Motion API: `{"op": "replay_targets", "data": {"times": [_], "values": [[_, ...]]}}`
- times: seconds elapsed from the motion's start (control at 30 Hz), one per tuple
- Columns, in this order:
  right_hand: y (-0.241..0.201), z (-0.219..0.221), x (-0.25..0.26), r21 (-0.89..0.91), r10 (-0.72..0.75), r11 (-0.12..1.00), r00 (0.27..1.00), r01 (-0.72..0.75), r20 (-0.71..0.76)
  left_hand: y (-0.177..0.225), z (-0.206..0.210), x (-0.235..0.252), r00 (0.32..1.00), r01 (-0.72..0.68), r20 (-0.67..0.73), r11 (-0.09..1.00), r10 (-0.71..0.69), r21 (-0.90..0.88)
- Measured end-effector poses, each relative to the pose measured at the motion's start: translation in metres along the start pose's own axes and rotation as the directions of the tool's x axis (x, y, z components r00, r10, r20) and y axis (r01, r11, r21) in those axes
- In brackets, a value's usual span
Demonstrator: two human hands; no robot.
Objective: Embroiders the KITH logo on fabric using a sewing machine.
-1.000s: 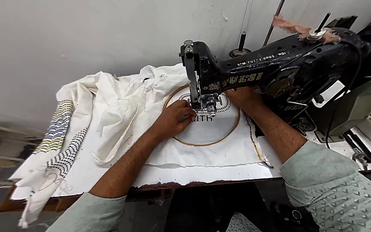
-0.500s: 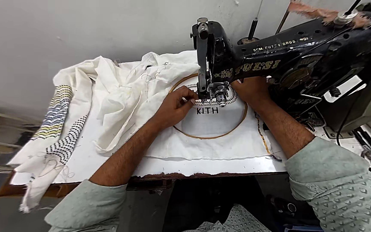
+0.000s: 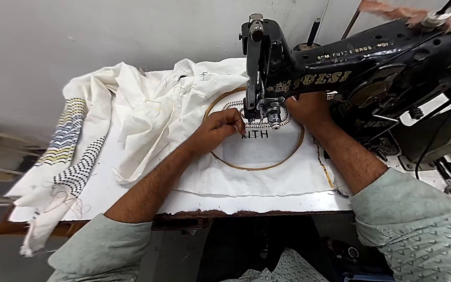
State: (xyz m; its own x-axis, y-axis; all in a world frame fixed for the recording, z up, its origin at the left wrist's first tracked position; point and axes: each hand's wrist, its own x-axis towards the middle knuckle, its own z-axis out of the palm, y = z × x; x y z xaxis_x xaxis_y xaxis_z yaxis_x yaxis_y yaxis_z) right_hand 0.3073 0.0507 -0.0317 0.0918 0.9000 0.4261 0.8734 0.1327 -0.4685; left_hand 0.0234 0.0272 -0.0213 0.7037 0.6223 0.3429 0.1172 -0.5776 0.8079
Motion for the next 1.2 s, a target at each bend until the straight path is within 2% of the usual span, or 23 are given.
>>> {"op": "replay_targets", "data": {"times": [0.1,0.2,0.4,0.57,0.63,0.7,0.73,0.87,0.93,1.07,1.13,1.2], "values": [[0.002,0.002,0.0,-0.004,-0.022,1.0,1.0,0.022,-0.003,-0.003,-0.002,-0.003,0.998,0.009,-0.057,0.969,-0.023,-0.248],[0.002,0.003,0.001,-0.017,-0.041,0.999,0.999,0.041,-0.018,-0.004,-0.001,-0.002,0.994,0.021,-0.096,0.952,-0.053,-0.305],[0.0,0.002,0.0,-0.068,-0.019,0.997,1.0,0.019,-0.004,0.004,0.007,0.004,0.975,0.149,-0.168,0.989,-0.144,0.017],[-0.011,-0.006,-0.003,-0.131,0.056,0.99,0.994,-0.043,0.094,0.003,0.006,0.0,0.934,0.134,-0.349,0.978,-0.071,0.16],[-0.01,-0.006,-0.004,-0.135,0.022,0.991,0.996,-0.009,0.091,-0.003,0.0,-0.002,0.91,0.166,-0.414,0.93,-0.017,0.327],[-0.01,-0.006,-0.004,-0.134,-0.011,0.991,0.994,0.025,0.107,-0.009,-0.015,-0.006,0.902,0.227,-0.431,0.808,0.036,0.543],[-0.011,-0.007,-0.005,-0.127,-0.027,0.991,0.992,0.043,0.126,-0.011,-0.023,-0.009,0.892,0.268,-0.45,0.769,0.029,0.581],[-0.02,-0.013,-0.018,-0.01,-0.112,0.993,0.972,0.116,0.205,-0.026,-0.048,-0.016,0.836,0.375,-0.546,0.785,-0.057,0.493],[-0.028,-0.016,-0.028,0.021,-0.145,0.989,0.963,0.144,0.228,-0.03,-0.051,-0.018,0.852,0.381,-0.511,0.809,-0.118,0.448],[-0.035,-0.021,-0.038,-0.021,-0.082,0.995,0.951,0.093,0.299,-0.03,-0.049,-0.017,0.898,0.366,-0.411,0.789,-0.159,0.493],[-0.033,-0.029,-0.046,0.038,-0.069,0.997,0.952,0.061,0.3,-0.031,-0.049,-0.017,0.897,0.365,-0.412,0.79,-0.158,0.492],[-0.03,-0.041,-0.063,0.096,-0.126,0.99,0.955,0.104,0.267,-0.034,-0.051,-0.017,0.887,0.378,-0.432,0.792,-0.162,0.48]]}}
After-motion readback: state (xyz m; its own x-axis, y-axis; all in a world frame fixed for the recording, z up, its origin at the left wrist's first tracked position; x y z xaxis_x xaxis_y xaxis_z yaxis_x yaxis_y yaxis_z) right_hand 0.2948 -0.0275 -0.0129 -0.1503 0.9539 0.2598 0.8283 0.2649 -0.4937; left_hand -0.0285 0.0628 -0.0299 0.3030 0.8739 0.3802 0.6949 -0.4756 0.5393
